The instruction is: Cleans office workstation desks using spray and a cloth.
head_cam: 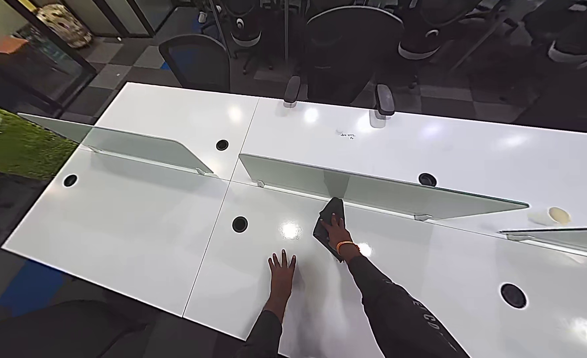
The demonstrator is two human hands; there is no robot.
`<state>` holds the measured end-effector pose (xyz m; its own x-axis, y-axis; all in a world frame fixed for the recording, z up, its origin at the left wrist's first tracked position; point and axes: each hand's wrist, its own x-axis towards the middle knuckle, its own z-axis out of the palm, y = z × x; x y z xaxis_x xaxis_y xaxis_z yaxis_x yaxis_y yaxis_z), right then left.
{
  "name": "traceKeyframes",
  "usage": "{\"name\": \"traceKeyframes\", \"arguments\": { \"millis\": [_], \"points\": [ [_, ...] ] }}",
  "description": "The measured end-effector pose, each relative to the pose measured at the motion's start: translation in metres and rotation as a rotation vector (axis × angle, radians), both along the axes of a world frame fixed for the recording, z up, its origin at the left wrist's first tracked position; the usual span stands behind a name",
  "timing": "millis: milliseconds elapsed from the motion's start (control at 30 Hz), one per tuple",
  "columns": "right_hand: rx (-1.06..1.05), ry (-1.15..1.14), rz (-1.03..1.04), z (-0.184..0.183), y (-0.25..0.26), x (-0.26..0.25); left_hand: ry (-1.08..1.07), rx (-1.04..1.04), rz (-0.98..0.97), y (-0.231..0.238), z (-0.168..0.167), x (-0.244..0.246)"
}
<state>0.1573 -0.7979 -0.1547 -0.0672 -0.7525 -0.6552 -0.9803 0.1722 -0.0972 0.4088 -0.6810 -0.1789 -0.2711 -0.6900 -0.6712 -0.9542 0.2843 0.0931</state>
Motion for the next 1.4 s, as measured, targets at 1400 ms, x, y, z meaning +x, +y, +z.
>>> {"name": "traceKeyframes", "arguments": {
  "millis": [1400],
  "points": [
    [0.068,-0.204,0.062,0.011,0.311,0.066,0.060,-0.036,0.088,0.050,0.000,0.052]
  ]
}}
